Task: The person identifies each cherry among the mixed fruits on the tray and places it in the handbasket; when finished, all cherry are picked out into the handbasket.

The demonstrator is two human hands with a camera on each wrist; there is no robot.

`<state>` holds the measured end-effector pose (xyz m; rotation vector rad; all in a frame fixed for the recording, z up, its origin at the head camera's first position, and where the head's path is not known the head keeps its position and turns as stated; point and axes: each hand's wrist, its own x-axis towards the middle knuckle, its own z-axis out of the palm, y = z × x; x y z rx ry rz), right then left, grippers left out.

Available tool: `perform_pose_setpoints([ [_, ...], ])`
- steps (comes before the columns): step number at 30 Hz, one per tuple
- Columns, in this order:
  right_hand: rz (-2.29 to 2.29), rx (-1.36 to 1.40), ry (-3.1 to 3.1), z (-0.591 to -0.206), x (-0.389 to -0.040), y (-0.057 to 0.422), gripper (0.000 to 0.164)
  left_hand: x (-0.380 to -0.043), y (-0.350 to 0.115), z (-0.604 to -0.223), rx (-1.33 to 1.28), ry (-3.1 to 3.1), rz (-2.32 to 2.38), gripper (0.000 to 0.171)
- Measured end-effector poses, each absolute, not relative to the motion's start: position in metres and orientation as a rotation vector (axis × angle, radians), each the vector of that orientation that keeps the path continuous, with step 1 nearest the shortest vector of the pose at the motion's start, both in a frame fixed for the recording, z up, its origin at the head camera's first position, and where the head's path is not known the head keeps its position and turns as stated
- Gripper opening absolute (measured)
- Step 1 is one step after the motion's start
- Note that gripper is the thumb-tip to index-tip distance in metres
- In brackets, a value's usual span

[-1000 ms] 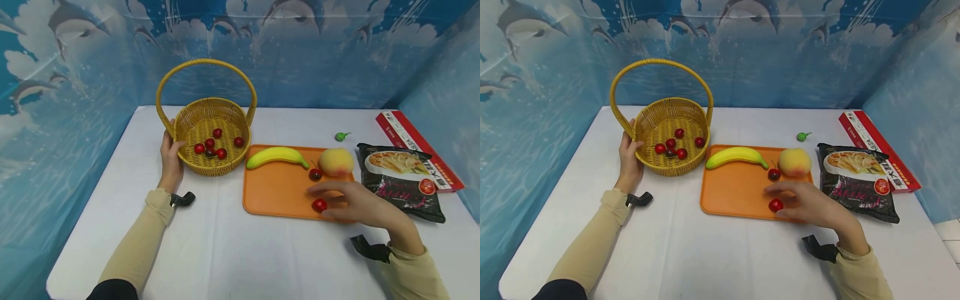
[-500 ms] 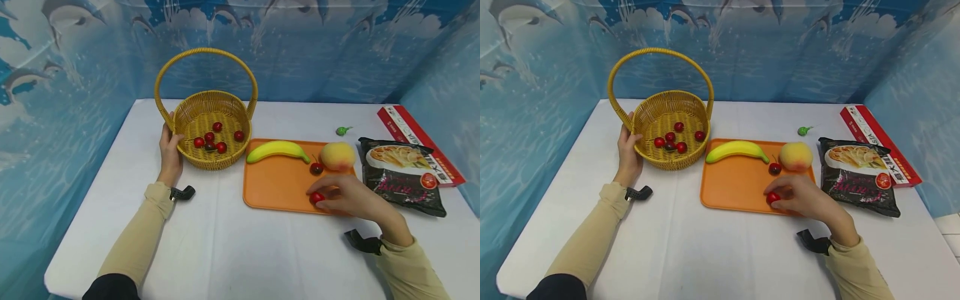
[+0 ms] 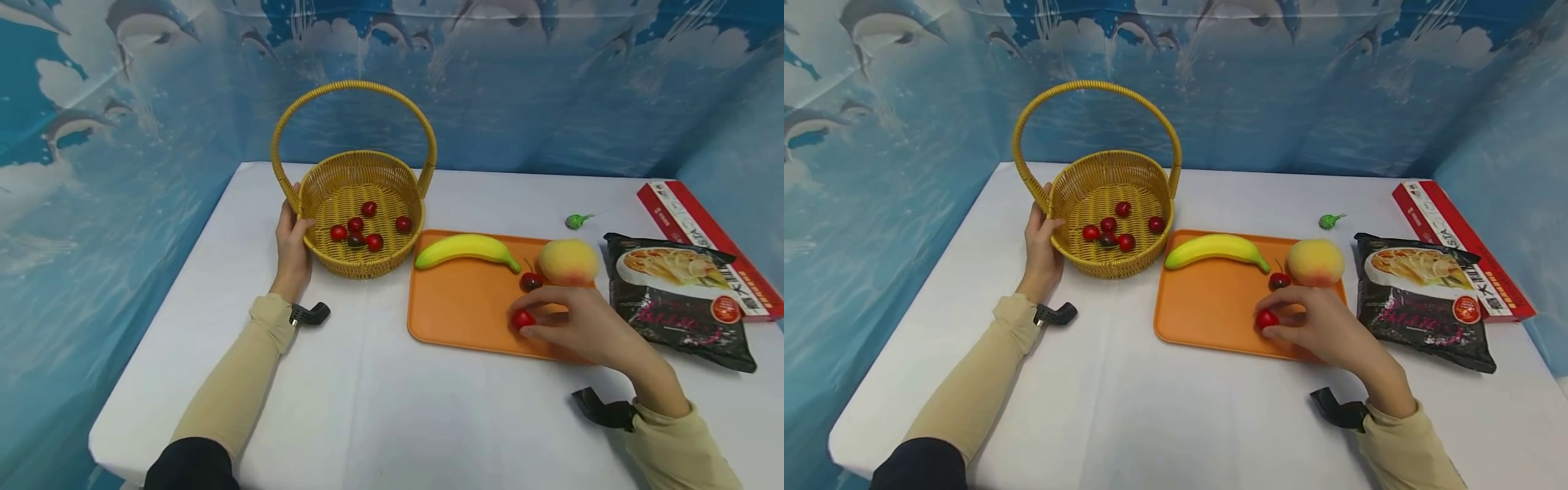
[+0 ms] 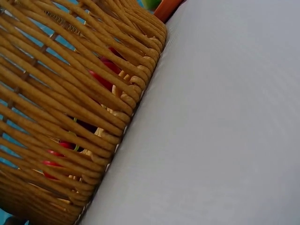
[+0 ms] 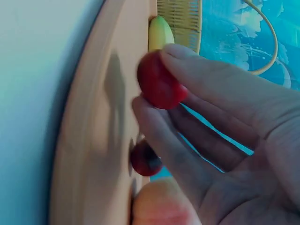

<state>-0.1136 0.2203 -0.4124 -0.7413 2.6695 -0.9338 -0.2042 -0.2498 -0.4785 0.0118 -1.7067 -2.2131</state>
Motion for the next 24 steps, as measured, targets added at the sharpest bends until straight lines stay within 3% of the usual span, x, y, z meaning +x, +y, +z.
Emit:
perform_pose_setpoints([
  [9, -0.965, -0.808, 2.692, -0.388, -0.123, 0.190, 0.036, -0.207, -0.246, -0.477, 0.018, -1.698, -2.227, 0.076],
  [24, -1.131, -0.871, 2.653, -0.358, -0.191, 0.090, 0.033, -0.207, -0.249, -0.479, 0.022, -1.728, -2.203, 0.075],
])
